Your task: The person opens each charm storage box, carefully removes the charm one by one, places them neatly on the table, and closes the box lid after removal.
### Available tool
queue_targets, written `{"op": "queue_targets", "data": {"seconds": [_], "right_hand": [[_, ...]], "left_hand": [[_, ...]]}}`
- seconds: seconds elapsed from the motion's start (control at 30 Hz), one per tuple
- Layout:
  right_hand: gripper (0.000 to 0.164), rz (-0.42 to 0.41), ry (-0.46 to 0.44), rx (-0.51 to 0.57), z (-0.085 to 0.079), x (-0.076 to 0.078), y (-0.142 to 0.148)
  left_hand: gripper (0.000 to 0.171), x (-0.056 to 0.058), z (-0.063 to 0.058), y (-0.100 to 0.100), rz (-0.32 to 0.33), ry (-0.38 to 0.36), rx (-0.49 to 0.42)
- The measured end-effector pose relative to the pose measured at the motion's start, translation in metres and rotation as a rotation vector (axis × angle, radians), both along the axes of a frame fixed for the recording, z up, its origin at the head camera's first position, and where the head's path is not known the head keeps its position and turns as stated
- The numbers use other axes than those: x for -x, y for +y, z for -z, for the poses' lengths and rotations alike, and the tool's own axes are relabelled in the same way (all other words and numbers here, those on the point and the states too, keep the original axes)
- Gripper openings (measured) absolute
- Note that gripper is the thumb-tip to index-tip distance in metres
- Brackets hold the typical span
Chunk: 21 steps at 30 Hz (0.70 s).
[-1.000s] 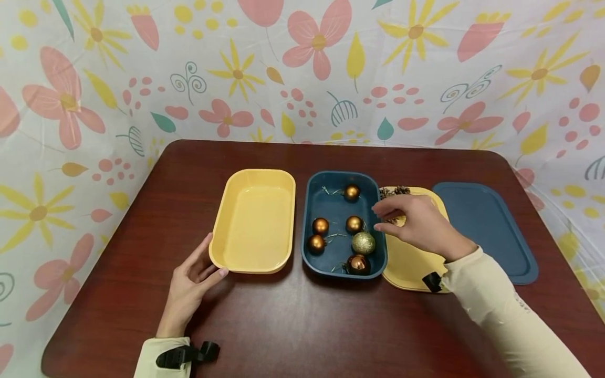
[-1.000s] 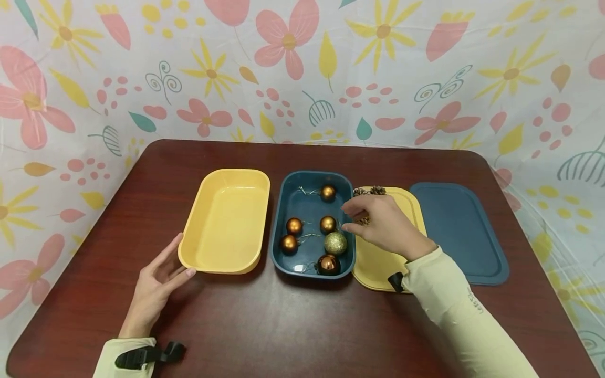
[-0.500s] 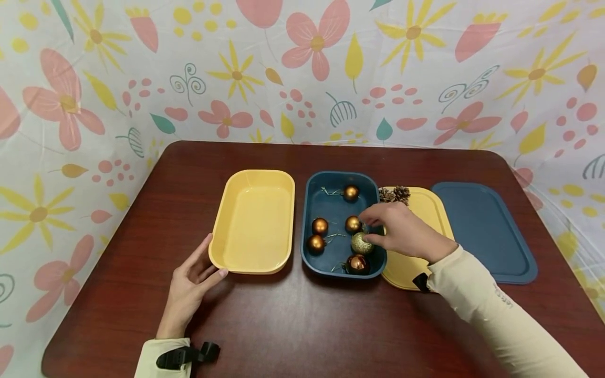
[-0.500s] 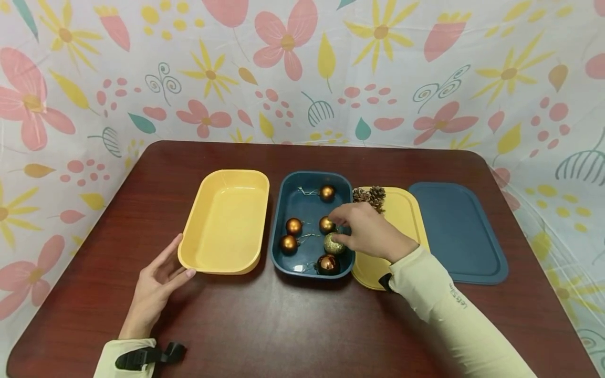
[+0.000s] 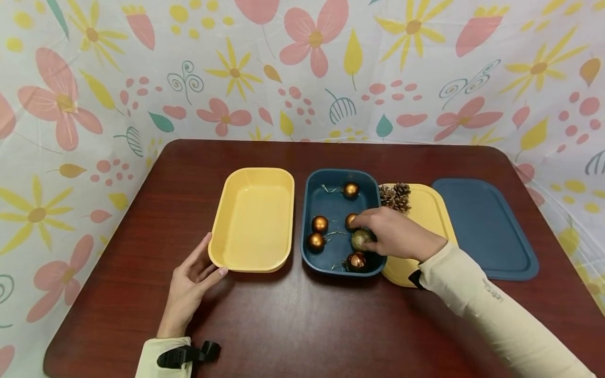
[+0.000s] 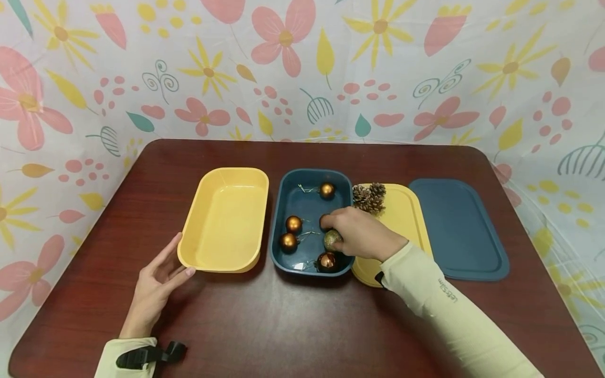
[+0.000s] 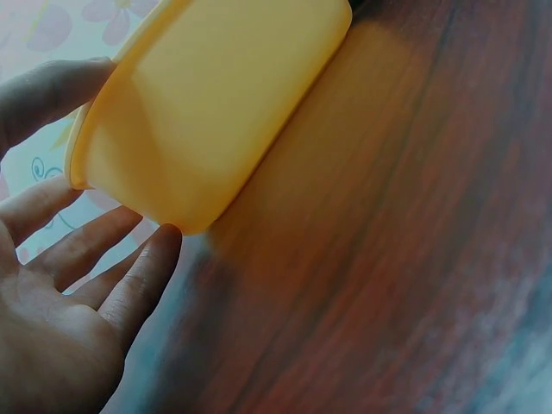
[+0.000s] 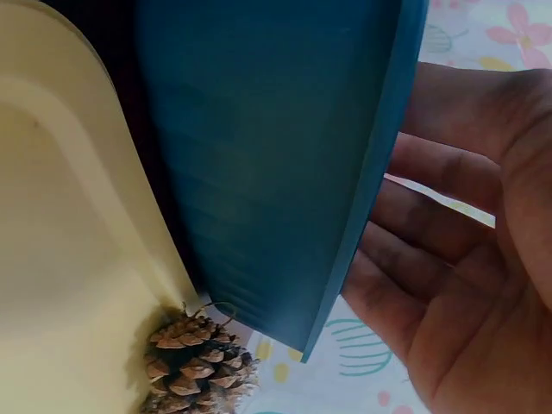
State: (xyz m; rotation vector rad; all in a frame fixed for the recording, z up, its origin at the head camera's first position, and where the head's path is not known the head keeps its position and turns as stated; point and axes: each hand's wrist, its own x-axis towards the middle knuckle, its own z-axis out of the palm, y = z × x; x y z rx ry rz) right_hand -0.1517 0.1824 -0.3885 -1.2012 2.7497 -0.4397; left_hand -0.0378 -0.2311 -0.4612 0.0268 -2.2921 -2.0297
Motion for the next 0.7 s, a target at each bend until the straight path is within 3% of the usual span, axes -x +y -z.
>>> {"op": "queue_targets", "data": {"seconds": [0.23, 0.7], "right_hand": [[0.028, -0.030, 0.002, -0.107, -0.0002, 0.0008, -0.0061], [0.030, -0.039, 0.035, -0.154, 0.0062, 0.0009, -0.0073]], "left_hand": [[0.079, 0.0005, 0.0007, -0.0006, -0.002, -0.001, -0.005], [0.079, 0.0008, 0.0015, -0.0006, -0.004, 0.001, -0.009]]}}
